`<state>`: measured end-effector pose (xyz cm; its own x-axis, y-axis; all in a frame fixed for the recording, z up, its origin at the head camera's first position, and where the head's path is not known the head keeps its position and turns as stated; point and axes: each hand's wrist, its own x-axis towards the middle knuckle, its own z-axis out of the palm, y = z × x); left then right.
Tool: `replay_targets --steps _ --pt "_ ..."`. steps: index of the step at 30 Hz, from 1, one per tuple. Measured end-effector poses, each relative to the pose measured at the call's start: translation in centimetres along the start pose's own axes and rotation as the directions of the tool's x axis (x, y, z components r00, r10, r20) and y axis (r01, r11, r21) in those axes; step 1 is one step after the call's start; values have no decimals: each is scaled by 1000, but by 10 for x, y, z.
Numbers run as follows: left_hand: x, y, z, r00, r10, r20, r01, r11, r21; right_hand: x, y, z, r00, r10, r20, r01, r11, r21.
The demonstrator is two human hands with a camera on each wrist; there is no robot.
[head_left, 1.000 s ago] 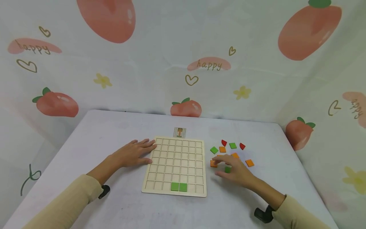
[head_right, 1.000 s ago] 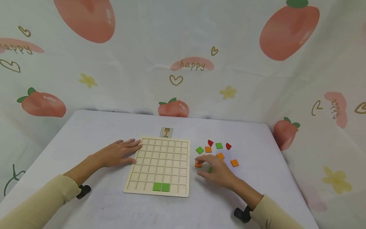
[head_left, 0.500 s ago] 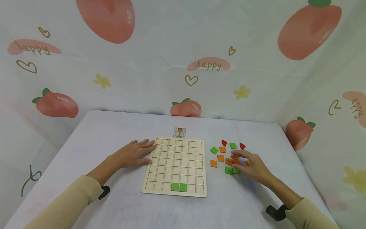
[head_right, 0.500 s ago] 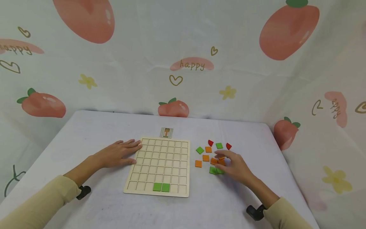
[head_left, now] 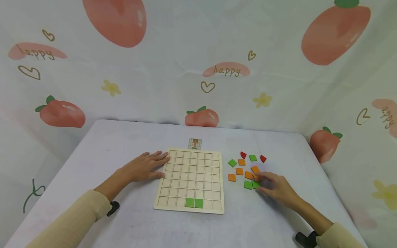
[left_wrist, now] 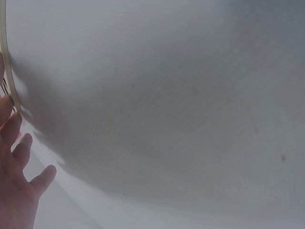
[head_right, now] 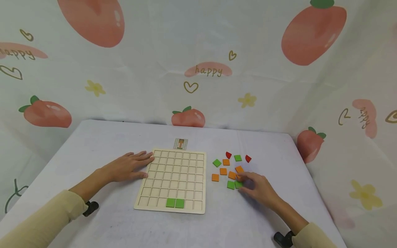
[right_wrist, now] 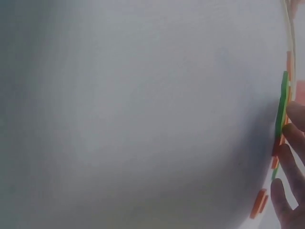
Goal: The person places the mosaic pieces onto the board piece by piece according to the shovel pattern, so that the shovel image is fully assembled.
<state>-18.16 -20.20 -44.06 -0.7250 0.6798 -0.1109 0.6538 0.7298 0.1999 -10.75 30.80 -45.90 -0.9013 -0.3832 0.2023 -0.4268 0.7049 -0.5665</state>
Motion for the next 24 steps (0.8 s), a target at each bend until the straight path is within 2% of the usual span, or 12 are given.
replay_targets --steps 24 --pt "0 0 1 1000 -3 -1 3 1000 6 -3 6 4 998 -63 -23 62 998 -24"
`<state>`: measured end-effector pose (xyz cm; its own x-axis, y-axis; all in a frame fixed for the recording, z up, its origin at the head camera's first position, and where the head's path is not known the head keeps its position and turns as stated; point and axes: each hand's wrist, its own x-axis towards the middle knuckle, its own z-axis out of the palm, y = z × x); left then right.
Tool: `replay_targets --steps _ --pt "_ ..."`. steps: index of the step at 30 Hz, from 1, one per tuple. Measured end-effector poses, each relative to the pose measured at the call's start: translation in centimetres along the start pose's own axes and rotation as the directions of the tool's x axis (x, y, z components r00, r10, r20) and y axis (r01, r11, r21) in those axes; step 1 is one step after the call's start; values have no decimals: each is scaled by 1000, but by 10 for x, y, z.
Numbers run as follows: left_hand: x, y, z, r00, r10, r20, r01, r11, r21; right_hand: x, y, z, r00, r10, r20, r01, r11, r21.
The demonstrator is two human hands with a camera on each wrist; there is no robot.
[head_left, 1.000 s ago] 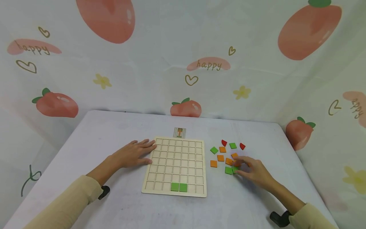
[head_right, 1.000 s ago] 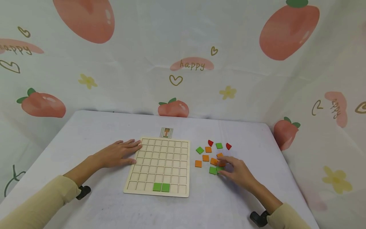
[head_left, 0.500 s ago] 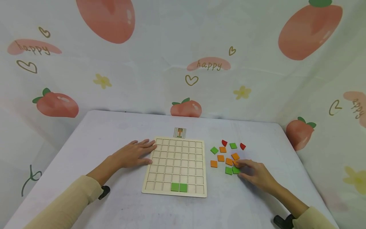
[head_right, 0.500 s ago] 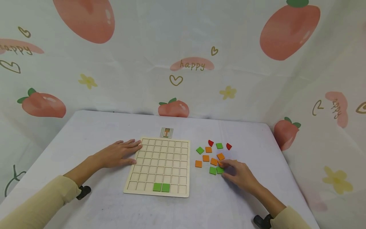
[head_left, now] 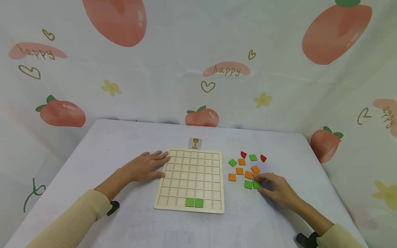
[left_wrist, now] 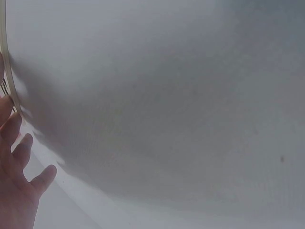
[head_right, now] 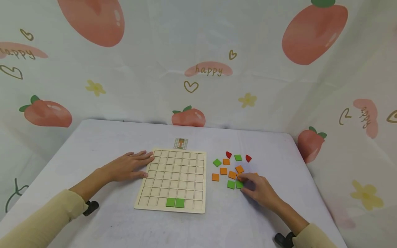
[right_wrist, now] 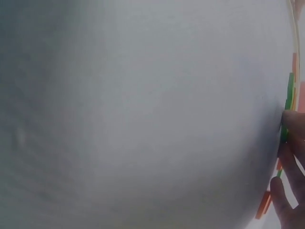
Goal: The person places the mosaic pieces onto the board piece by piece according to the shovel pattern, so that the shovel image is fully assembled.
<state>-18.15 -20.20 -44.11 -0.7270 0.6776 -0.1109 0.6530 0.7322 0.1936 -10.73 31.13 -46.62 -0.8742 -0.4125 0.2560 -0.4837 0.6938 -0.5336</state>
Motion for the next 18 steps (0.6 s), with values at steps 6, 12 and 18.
replay_targets --steps 6,12,18 --pt "0 -1 0 1000 20 -15 -20 1000 8 -1 0 0 1000 -5 3 5 1000 -10" --pt "0 0 -1 1000 14 -3 -14 1000 8 -1 0 0 1000 12 11 -12 1000 -25" --pt "0 0 -1 1000 15 -2 -14 1000 11 -1 0 0 1000 12 13 -11 999 -30"
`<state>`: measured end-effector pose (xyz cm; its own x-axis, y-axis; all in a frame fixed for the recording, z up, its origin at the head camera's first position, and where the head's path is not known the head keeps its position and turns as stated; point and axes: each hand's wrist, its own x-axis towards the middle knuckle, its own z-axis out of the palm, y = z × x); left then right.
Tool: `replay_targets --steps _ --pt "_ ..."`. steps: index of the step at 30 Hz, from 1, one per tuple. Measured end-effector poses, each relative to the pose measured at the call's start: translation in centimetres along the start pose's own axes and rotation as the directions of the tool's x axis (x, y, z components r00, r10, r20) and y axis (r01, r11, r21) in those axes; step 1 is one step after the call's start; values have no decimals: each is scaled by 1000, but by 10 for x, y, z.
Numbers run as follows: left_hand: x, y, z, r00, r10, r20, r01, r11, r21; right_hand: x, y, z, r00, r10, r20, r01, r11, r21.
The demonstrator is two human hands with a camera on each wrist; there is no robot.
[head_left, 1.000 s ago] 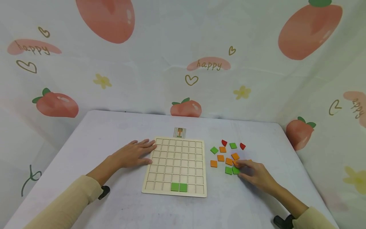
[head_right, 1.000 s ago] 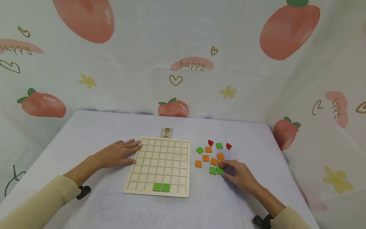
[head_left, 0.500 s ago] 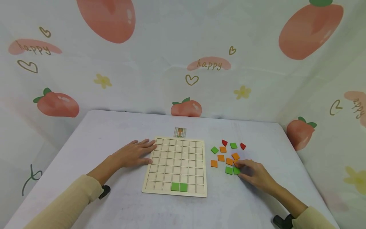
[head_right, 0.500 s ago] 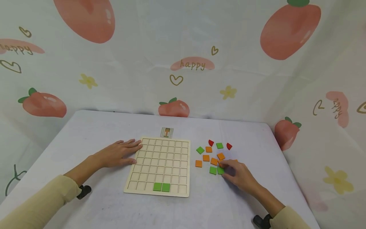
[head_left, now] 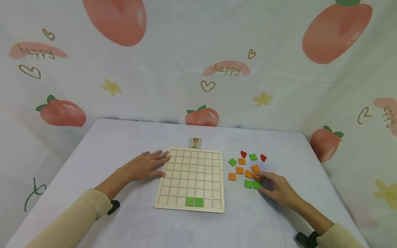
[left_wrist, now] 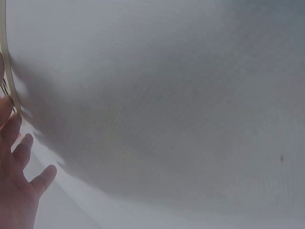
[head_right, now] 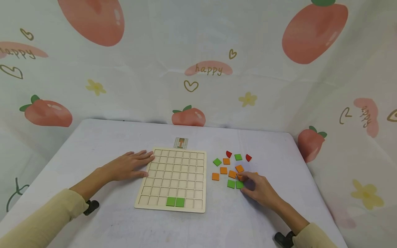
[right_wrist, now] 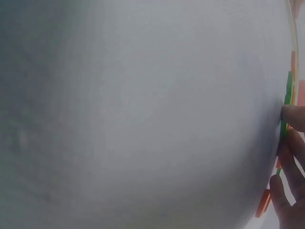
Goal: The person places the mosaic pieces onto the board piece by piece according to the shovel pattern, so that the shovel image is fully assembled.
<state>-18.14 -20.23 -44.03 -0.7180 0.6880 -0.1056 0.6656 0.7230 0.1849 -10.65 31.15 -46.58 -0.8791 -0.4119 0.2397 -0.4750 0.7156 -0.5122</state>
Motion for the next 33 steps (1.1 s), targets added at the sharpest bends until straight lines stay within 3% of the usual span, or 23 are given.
replay_targets --steps 12,21,33 --pt "-1 2 -3 1000 1 3 -1 1000 -3 2 0 0 999 22 25 -22 1000 8" --pt "0 0 1 1000 4 -3 -4 1000 0 9 -14 -3 997 47 66 -53 994 93" --pt "0 1 0 1000 8 -8 -8 1000 11 45 -66 19 992 -120 44 111 980 168"
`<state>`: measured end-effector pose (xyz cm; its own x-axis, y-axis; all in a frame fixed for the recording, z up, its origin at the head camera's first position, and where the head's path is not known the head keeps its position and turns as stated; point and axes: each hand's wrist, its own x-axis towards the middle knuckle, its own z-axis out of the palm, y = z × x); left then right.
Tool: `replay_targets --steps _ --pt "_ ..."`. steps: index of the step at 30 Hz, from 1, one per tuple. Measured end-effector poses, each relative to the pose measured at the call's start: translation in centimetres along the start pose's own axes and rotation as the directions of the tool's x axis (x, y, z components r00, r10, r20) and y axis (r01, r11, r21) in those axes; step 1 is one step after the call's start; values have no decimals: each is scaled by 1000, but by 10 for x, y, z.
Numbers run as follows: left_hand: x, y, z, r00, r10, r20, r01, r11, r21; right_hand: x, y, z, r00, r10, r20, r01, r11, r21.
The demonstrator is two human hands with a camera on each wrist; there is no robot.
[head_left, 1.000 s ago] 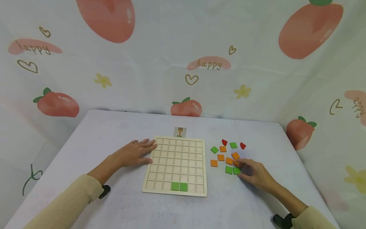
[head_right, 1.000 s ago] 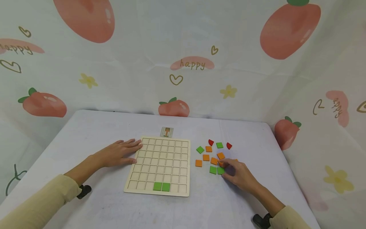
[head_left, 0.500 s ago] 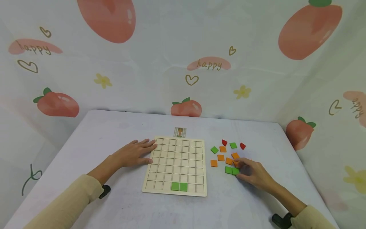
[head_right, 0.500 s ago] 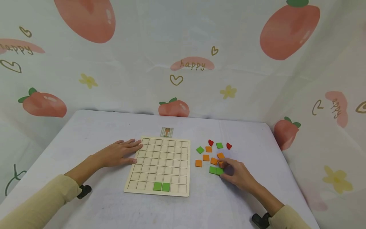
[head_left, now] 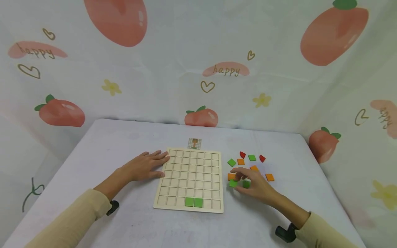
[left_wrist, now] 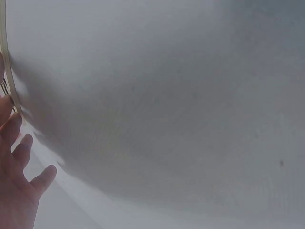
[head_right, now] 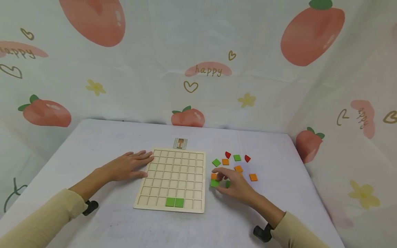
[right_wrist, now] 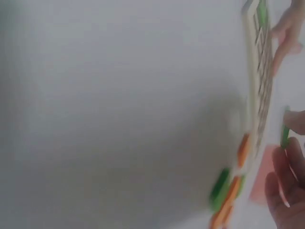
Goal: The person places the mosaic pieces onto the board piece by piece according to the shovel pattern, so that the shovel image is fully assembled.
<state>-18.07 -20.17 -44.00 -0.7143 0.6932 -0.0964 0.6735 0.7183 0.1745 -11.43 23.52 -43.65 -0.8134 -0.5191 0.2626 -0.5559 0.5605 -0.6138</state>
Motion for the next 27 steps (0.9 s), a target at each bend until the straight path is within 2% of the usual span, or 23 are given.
replay_targets --steps 8,12,20,25,27 --pt "-1 1 0 1000 -3 0 3 1000 -18 34 -19 24 991 -130 14 128 988 85" --pt "-1 1 0 1000 -11 3 11 1000 -20 45 -29 36 987 -163 18 158 977 141" --pt "0 0 0 1000 -5 0 5 1000 -7 57 -48 63 964 -258 66 235 940 248" --pt "0 -1 1 1000 -4 -9 4 1000 -4 62 -56 81 944 -317 89 284 921 266" --pt "0 -1 2 1000 -3 -12 3 1000 -7 62 -60 87 942 -316 112 278 923 267"
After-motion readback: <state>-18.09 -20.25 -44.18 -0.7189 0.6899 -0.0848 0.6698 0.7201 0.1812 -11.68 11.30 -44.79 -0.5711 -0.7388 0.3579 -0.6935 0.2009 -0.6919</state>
